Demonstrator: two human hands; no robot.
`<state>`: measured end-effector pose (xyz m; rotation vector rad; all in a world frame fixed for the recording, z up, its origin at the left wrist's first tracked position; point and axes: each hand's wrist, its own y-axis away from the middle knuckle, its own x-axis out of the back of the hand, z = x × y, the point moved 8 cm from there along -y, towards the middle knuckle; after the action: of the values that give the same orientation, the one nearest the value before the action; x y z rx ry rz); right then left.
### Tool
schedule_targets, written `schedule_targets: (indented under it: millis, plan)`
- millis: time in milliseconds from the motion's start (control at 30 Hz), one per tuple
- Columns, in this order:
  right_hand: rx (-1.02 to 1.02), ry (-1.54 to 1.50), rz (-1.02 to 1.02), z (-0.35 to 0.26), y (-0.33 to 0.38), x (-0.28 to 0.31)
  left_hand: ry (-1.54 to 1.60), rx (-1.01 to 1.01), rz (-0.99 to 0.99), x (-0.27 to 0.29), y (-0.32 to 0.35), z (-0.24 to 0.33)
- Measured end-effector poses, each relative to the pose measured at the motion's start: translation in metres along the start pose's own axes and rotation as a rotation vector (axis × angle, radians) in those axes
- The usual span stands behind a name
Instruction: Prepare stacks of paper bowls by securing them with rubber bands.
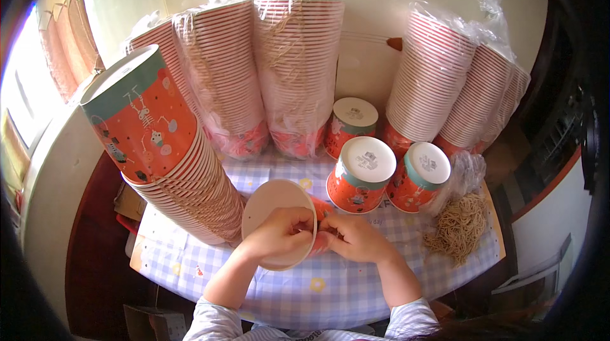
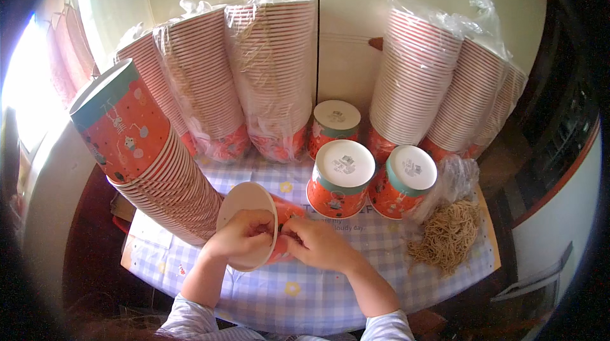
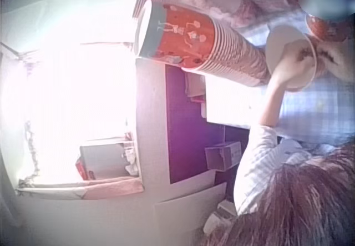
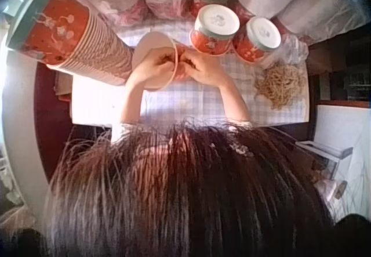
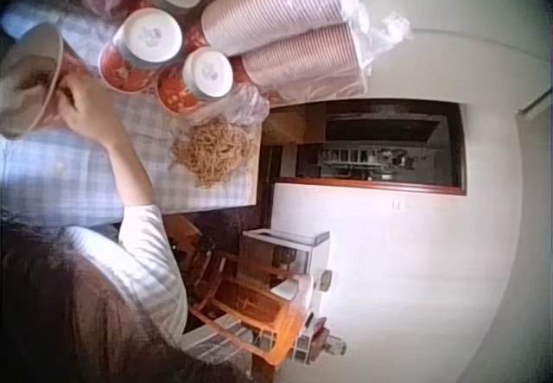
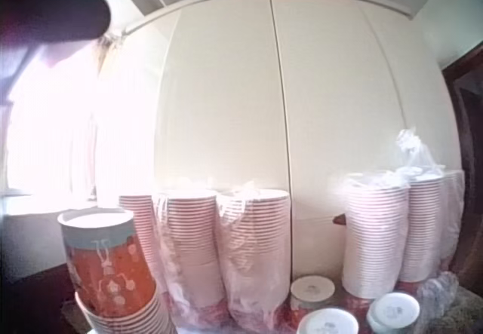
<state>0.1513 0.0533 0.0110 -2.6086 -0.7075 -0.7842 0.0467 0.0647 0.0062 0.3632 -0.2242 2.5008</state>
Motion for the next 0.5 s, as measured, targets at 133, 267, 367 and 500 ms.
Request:
schedule_targets:
  millis: [133, 267, 367, 500]
  plan:
    - [0.023, -0.067, -0.056, -0.003, 0.0, -0.005, -0.088, -0.018, 0.004, 0.002, 0.003, 0.014]
    - [0.038, -0.052, -0.034, 0.006, 0.004, 0.003, -0.064, -0.022, -0.01, -0.004, -0.002, 0.013]
    - [-0.002, 0.003, -0.063, 0.006, 0.003, 0.007, -0.082, -0.037, -0.028, -0.003, -0.002, 0.005]
    - [-0.024, 0.045, -0.053, 0.007, 0.003, 0.011, -0.122, -0.053, -0.013, -0.002, -0.005, -0.002]
